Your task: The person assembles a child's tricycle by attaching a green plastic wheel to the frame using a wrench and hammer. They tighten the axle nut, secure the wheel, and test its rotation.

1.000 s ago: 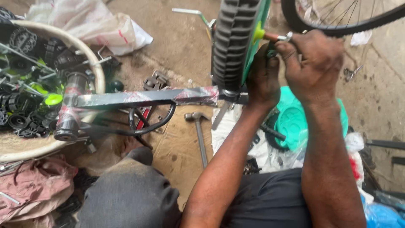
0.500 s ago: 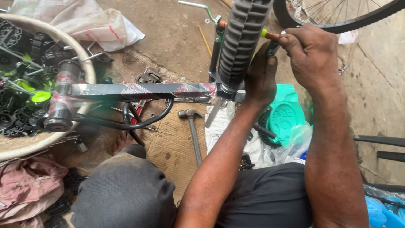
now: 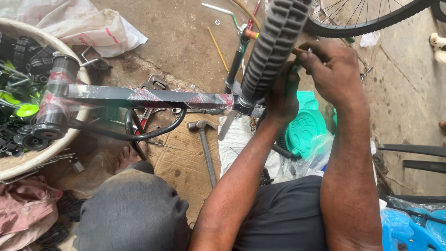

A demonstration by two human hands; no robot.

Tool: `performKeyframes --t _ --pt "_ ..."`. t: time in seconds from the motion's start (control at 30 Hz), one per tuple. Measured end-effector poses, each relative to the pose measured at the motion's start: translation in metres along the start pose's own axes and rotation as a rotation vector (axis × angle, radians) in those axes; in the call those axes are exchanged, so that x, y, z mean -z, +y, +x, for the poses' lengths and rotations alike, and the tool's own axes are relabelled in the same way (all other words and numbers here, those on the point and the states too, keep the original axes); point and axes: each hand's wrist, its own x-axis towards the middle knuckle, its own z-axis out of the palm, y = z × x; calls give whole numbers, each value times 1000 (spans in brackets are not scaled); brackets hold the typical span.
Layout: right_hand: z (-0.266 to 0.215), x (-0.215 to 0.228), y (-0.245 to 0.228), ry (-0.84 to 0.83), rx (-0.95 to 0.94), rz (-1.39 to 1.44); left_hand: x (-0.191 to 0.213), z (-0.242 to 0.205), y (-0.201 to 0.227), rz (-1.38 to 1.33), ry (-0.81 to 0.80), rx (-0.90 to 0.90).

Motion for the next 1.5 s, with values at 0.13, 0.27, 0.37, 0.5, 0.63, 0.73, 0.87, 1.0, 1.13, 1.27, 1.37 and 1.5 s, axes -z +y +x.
performKeyframes --t 0.13,0.27,0.37,0.5,0.63,0.73,0.87,1.0,1.13,1.27,1.37,1.5 --pt "-8 4 4 -68 -107 166 3 -5 1 -7 -38 -28" --pt "-15 3 11 27 -89 -12 1 -2 6 -5 14 -4" --pt "-14 3 12 71 62 -216 1 1 13 59 25 26" --pt "-15 2 13 109 -63 -195 -1 -3 18 221 61 -4" --pt "-18 0 18 128 -260 -115 1 -9 11 125 -69 29" --pt "-17 0 20 138 -299 -98 3 -9 6 131 -116 8" --pt "-19 1 21 168 -361 -18 1 -12 4 152 -118 3" --pt "-22 1 26 188 -452 147 -3 -17 0 171 -89 -40" --pt "-27 3 30 170 -417 118 -4 -18 -1 170 -119 18" --pt "-27 2 28 182 -459 101 -2 -13 5 164 -54 -111" --pt "-30 2 26 181 -450 85 -5 -14 10 182 -66 -79" --pt "-35 3 20 146 -496 231 -9 -19 12 217 -84 -16"
